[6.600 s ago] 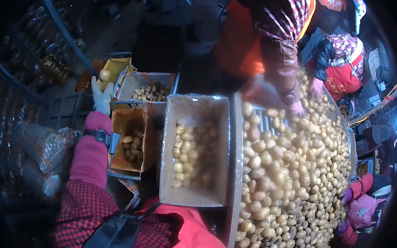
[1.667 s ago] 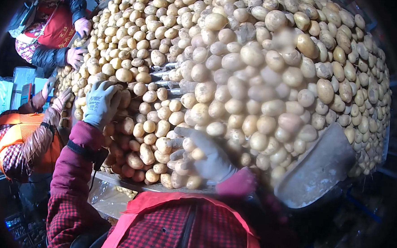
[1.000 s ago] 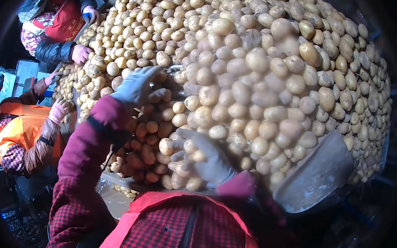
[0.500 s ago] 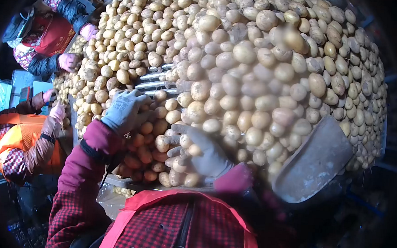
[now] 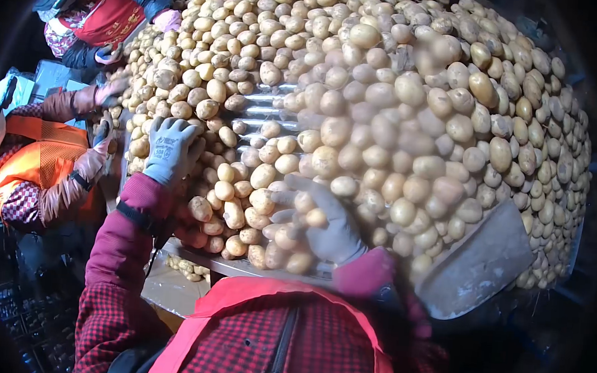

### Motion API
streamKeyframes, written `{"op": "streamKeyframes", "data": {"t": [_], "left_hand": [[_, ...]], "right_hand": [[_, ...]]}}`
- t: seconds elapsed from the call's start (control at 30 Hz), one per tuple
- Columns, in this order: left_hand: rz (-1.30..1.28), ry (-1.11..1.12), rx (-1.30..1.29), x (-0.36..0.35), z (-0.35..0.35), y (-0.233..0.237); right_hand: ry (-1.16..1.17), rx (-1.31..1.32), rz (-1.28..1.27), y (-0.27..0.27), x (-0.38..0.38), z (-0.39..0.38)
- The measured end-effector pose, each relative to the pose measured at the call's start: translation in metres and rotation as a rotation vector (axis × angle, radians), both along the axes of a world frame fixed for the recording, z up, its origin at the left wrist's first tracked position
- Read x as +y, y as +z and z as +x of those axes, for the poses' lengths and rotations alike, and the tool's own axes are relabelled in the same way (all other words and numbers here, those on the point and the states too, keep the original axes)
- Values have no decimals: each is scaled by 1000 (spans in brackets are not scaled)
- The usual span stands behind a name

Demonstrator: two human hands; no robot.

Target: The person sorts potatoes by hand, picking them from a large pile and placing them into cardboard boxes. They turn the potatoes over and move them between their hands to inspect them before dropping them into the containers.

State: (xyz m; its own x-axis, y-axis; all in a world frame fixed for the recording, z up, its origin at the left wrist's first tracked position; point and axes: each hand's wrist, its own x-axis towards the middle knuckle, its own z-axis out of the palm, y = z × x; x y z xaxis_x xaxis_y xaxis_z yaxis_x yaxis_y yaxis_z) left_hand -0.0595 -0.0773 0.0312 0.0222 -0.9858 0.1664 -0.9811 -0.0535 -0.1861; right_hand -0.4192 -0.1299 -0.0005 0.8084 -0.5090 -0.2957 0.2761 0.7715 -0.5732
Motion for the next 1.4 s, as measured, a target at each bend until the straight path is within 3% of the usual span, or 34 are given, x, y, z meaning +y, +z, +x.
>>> {"op": "streamKeyframes", "data": {"t": [0.13, 0.2, 0.27, 0.33, 0.37, 0.47, 0.57, 0.7, 0.73, 0.8, 0.83, 0.87, 0.93, 0.97, 1.0, 1.03, 1.07, 1.13, 1.23, 1.4], "left_hand": [[4, -41, -44, -12, -18, 10], [33, -106, 76, -22, -37, 15], [285, -111, 194, -45, -58, 14], [448, -122, 468, -70, -71, 1], [508, -97, 474, -82, -63, -22], [547, -61, 311, -99, -63, -26], [478, -19, 473, -89, -66, -23], [375, 121, 755, -74, -78, 11], [208, -75, 782, -70, -79, 15], [497, -57, 1247, -53, -100, 49], [435, -239, 1235, -49, -100, 40], [365, -419, 1216, -46, -100, 32], [444, -194, 1228, -65, -100, 52], [301, -89, 1125, -78, -95, 35], [166, -131, 725, -100, -88, 24], [97, -89, 634, -113, -87, 13], [191, 1, 568, -129, -82, -2], [220, -101, 445, -150, -72, -38], [386, -7, 427, -161, -80, -30], [220, 26, 701, -146, -62, -32]], "right_hand": [[-16, -12, 28, -8, 3, 3], [-10, -22, 73, -6, 2, 3], [-14, -52, 136, -2, 1, 3], [-5, -57, 134, -1, -1, 3], [6, -44, 103, -1, 0, 3], [20, -61, 101, 1, -1, -1], [31, -147, 239, -7, -3, 1], [13, -120, 87, -9, 1, 0], [16, -131, 147, -4, -2, -1], [19, -152, 268, 7, -6, -3], [11, -242, 512, 14, -9, -4], [-2, -187, 452, 14, -9, -3], [-21, -68, 334, 12, -11, -1], [-8, -5, 208, -4, -8, -3], [-20, -9, 203, -3, -6, -2], [-31, -12, 198, -1, -4, -1], [-43, -16, 193, 0, -2, 0], [-40, -3, 171, -4, -3, -2], [-42, 37, 182, 2, -7, -2], [-39, 141, -76, 2, 0, -3]]}}
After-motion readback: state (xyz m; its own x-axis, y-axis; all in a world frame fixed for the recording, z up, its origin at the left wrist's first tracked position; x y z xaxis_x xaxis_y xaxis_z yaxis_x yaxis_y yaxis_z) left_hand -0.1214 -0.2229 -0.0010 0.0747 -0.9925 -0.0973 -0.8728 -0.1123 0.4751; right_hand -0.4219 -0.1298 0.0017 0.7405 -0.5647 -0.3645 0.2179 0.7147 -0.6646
